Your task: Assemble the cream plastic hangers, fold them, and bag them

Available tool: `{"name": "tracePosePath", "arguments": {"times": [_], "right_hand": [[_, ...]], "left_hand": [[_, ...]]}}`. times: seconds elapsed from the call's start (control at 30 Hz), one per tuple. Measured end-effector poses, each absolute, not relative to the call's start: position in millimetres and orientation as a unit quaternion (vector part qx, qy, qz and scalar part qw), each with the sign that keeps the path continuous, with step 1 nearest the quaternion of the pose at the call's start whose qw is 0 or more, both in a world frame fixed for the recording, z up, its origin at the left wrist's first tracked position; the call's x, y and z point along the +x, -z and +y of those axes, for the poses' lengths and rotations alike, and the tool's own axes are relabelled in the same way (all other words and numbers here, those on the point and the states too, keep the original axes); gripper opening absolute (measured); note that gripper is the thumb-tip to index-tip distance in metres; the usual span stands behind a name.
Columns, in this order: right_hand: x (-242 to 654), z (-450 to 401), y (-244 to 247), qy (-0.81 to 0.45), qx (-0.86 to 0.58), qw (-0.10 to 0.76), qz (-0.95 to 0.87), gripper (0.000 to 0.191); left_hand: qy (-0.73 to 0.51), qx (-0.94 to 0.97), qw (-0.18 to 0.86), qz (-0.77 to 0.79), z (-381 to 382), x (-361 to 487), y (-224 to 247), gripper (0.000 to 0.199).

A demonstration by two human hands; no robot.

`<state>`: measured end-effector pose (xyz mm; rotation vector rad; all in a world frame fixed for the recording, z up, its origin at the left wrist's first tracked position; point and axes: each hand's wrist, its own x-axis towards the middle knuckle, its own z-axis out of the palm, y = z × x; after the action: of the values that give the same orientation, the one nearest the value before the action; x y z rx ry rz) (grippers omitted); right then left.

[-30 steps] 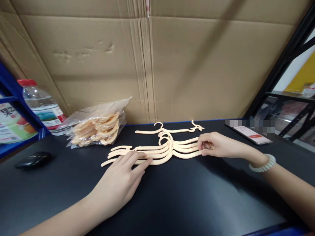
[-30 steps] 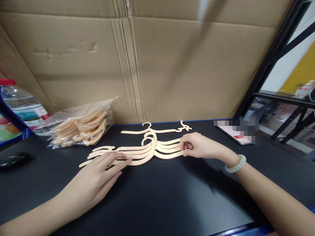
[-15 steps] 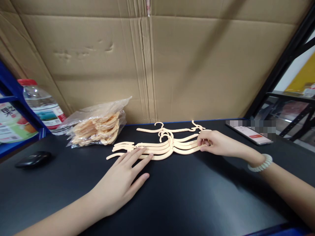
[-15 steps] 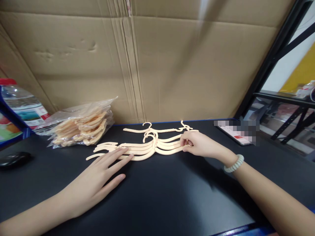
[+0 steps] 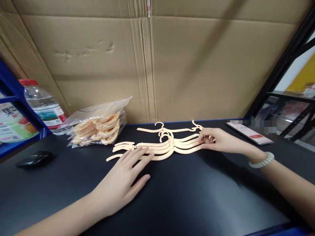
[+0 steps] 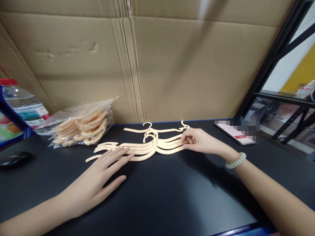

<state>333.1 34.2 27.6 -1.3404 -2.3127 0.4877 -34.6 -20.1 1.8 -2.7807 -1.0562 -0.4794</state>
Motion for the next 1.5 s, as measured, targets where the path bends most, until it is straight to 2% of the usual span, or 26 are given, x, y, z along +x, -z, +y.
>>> {"name": "tracePosePath", "arguments": {"times": [0.1, 0.23, 0.5, 1.03, 1.5], "right_hand": [[350, 46, -27, -0.212, -0.519, 0.269, -0.783, 0.025], [375, 65, -16, -0.134, -0.589, 0.310, -0.734, 0.022], [388, 77, 0, -0.018, -0.605, 0.281, -0.745, 0.022], [378, 75, 1, 0.016, -0.533, 0.274, -0.800, 0.033], [383, 79, 15, 0.019, -0.527, 0.204, -0.825, 0.043]], "left_hand": [[0.186, -0.938, 0.015, -0.292, -27, -30, -7, 0.045], [0.134, -0.965, -0.042, -0.223, -34, -27, -15, 0.043], [0.094, -0.971, -0.052, -0.213, -31, -28, -17, 0.041], [0.105, -0.969, -0.056, -0.216, -31, -26, -19, 0.042], [0.126, -0.967, -0.065, -0.214, -32, -26, -18, 0.042]]}}
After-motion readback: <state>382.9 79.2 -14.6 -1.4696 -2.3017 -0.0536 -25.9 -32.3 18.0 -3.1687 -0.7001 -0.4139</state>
